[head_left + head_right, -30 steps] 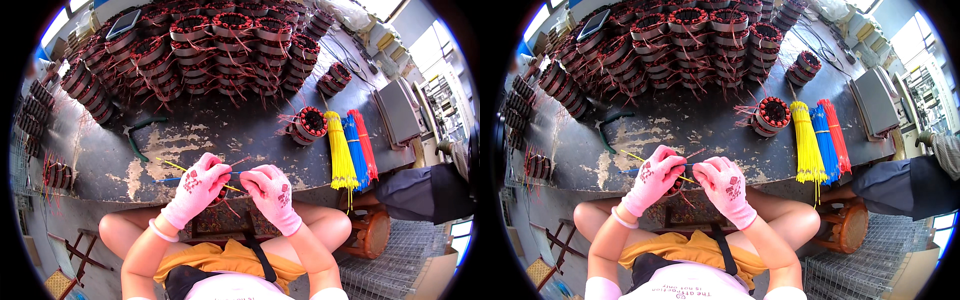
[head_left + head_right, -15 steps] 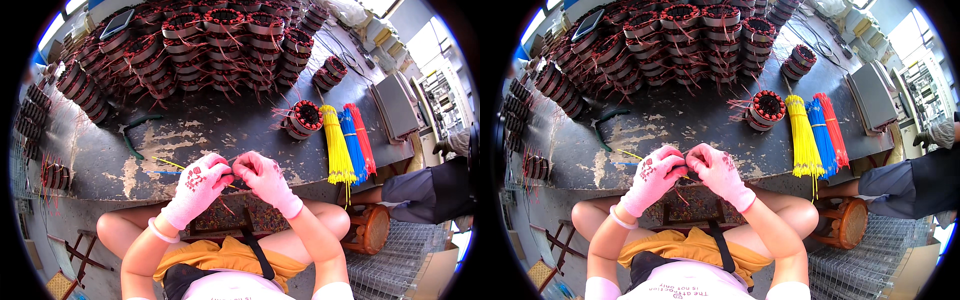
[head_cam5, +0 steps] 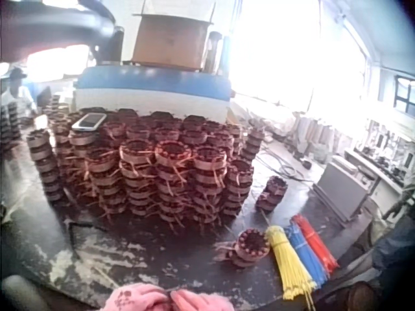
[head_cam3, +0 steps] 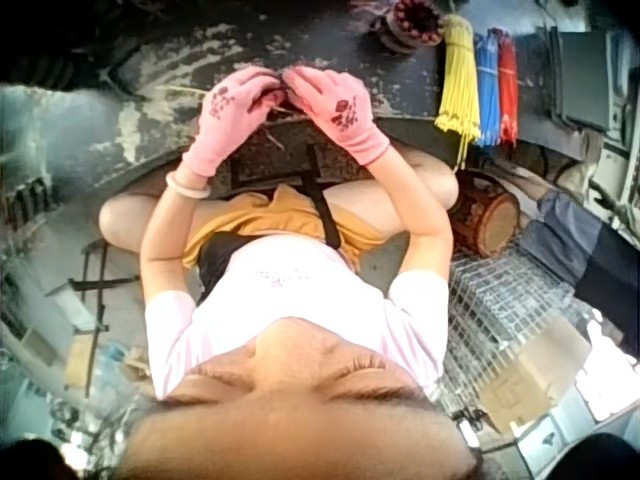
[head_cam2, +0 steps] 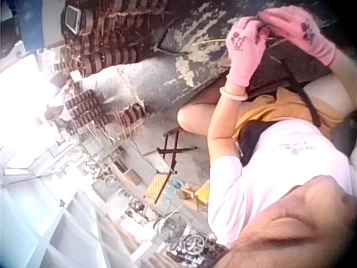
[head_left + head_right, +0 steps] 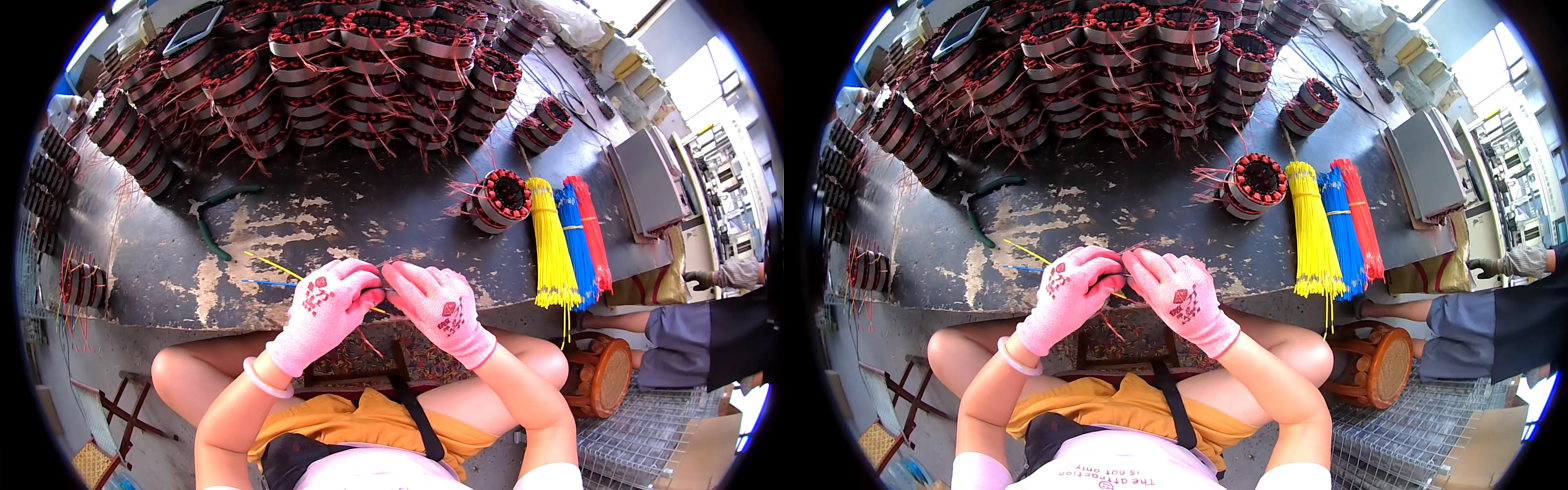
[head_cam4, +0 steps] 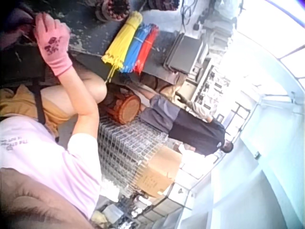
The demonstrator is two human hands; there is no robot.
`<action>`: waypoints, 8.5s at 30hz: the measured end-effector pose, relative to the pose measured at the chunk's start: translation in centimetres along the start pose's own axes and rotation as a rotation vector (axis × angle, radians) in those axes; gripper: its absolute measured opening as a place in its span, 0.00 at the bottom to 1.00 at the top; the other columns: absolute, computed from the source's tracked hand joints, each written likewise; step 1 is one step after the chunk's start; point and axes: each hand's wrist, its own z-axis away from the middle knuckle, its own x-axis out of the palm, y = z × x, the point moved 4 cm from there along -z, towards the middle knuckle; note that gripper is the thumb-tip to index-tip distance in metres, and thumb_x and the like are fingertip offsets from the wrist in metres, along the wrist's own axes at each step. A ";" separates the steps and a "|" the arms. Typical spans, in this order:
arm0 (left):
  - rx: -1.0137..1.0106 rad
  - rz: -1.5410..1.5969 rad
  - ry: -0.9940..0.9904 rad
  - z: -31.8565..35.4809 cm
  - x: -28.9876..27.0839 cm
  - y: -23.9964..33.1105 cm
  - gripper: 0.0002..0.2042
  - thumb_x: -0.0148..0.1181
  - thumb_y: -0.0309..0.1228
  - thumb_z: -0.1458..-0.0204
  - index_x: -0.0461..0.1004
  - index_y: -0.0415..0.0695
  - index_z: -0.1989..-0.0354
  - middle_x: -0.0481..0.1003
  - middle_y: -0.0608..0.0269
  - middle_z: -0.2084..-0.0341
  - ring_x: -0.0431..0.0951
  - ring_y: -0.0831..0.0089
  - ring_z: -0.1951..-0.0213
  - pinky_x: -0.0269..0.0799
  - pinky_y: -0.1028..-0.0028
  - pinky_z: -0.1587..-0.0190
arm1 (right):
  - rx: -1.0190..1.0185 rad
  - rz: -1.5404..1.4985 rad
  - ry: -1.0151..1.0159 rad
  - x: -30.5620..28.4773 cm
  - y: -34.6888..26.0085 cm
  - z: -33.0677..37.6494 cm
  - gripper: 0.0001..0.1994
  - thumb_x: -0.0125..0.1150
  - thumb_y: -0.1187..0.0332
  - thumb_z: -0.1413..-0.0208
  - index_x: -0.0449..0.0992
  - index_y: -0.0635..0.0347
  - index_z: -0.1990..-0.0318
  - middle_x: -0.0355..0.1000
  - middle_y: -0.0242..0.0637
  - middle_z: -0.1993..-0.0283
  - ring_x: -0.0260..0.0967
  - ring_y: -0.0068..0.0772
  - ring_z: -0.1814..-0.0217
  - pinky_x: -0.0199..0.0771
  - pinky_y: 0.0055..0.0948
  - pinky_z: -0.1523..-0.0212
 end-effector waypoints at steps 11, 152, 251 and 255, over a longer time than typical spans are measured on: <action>-0.004 -0.037 -0.027 0.1 0.0 0.2 0.05 0.65 0.26 0.50 0.80 0.45 0.65 0.82 0.65 0.53 0.79 0.58 0.61 0.78 0.61 0.56 | 1.013 -1.376 -0.573 3.0 2.3 0.6 0.08 0.58 0.65 0.37 0.79 0.60 0.59 0.77 0.38 0.63 0.72 0.22 0.63 0.73 0.24 0.59; 0.055 -0.038 -0.085 -0.2 -0.2 0.4 0.05 0.65 0.26 0.49 0.78 0.46 0.64 0.81 0.64 0.49 0.79 0.59 0.64 0.78 0.62 0.61 | 0.970 -1.296 -0.607 1.8 1.7 1.6 0.12 0.53 0.64 0.32 0.80 0.61 0.57 0.73 0.29 0.74 0.66 0.11 0.68 0.67 0.24 0.68; 0.200 -0.235 -0.010 2.1 -1.3 2.9 0.13 0.57 0.27 0.42 0.75 0.39 0.50 0.73 0.51 0.41 0.68 0.42 0.36 0.60 0.48 0.31 | 1.238 -0.360 0.721 -25.8 18.4 26.2 0.17 0.60 0.58 0.33 0.81 0.63 0.67 0.75 0.28 0.75 0.69 0.15 0.75 0.66 0.20 0.74; 0.496 -0.484 0.223 0.0 -3.7 8.6 0.30 0.64 0.51 0.43 0.69 0.40 0.42 0.73 0.48 0.42 0.71 0.40 0.38 0.58 0.35 0.33 | 0.638 -0.324 0.505 -23.9 5.9 11.1 0.10 0.67 0.65 0.40 0.78 0.58 0.72 0.71 0.29 0.78 0.67 0.25 0.79 0.66 0.26 0.74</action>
